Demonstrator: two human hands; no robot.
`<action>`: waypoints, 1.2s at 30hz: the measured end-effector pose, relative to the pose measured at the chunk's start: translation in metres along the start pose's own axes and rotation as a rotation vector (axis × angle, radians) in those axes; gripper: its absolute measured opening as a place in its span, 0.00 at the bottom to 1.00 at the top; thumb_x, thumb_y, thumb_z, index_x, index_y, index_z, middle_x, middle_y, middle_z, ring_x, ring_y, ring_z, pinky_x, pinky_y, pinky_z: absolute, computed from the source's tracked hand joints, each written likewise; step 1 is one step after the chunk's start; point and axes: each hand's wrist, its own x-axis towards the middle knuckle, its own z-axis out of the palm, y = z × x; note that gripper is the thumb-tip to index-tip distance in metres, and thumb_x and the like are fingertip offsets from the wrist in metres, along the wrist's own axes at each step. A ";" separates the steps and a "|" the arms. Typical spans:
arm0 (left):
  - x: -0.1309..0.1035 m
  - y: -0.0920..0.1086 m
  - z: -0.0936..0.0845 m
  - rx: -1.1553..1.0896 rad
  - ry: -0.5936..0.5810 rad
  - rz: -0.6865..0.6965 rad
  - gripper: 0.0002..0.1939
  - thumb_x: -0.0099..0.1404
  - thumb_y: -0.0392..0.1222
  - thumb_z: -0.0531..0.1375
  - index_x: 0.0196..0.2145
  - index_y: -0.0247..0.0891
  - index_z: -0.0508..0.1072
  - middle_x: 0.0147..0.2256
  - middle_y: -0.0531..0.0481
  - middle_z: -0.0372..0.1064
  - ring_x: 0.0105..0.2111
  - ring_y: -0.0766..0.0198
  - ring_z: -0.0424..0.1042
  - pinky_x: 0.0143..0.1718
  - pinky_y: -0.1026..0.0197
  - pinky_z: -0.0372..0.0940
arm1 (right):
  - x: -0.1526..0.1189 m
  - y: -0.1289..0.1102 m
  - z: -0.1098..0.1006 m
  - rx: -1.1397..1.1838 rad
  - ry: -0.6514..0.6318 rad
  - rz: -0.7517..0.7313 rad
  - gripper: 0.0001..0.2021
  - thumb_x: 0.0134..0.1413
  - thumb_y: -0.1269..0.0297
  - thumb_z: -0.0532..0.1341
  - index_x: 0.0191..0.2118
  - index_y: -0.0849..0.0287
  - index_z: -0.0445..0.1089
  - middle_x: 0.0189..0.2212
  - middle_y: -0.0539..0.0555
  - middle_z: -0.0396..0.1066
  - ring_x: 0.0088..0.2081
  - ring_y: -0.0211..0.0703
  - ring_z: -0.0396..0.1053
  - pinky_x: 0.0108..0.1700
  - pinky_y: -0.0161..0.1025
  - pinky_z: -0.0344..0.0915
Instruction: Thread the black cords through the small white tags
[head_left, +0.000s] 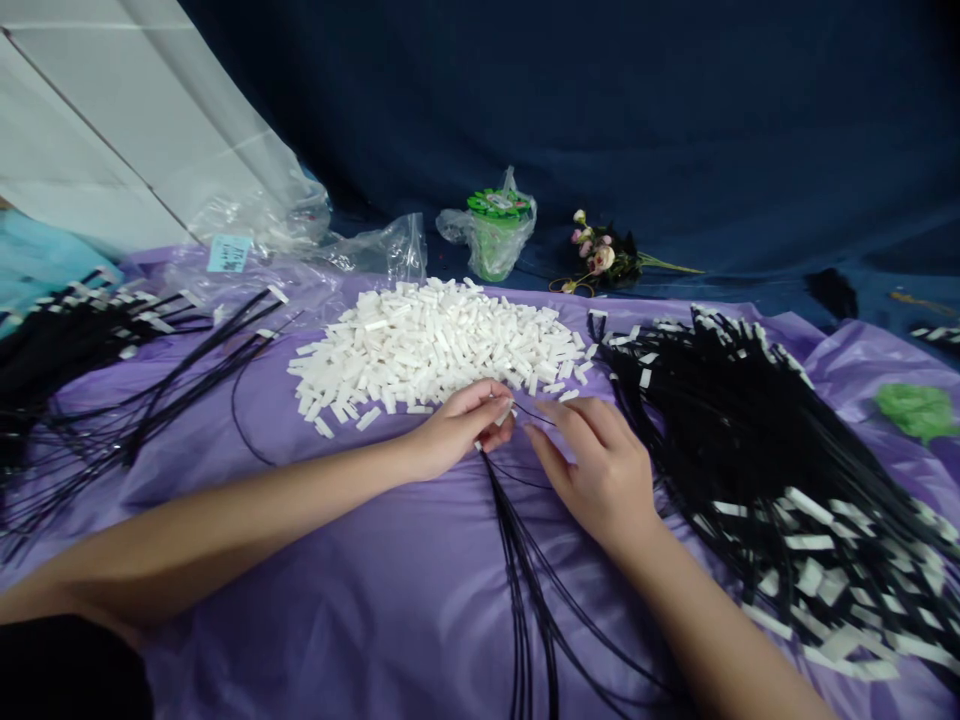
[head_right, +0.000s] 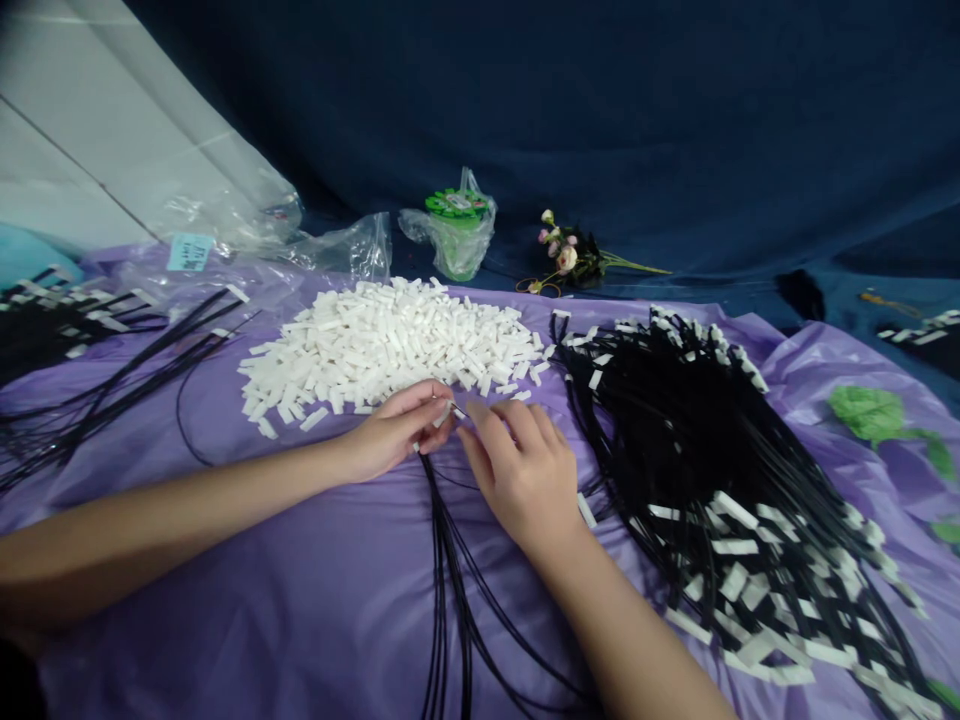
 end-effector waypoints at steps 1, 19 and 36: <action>0.000 0.000 0.000 -0.013 0.014 -0.008 0.07 0.67 0.44 0.54 0.35 0.37 0.63 0.24 0.55 0.63 0.21 0.73 0.59 0.23 0.65 0.52 | 0.000 0.000 -0.003 0.033 -0.005 -0.061 0.08 0.59 0.65 0.61 0.41 0.61 0.74 0.32 0.55 0.73 0.34 0.41 0.68 0.36 0.38 0.59; 0.000 0.005 0.005 -0.040 0.100 -0.057 0.09 0.67 0.47 0.54 0.36 0.39 0.61 0.24 0.55 0.64 0.20 0.73 0.59 0.23 0.65 0.51 | 0.002 -0.009 -0.006 0.066 -0.279 -0.509 0.10 0.62 0.72 0.56 0.37 0.54 0.74 0.29 0.48 0.72 0.30 0.37 0.64 0.43 0.44 0.56; 0.001 -0.003 0.000 -0.034 0.060 -0.023 0.09 0.67 0.46 0.54 0.36 0.38 0.61 0.26 0.55 0.64 0.22 0.73 0.60 0.24 0.65 0.52 | 0.004 -0.001 -0.006 0.744 -0.267 -0.067 0.06 0.60 0.71 0.58 0.40 0.60 0.72 0.36 0.56 0.74 0.39 0.40 0.72 0.42 0.38 0.70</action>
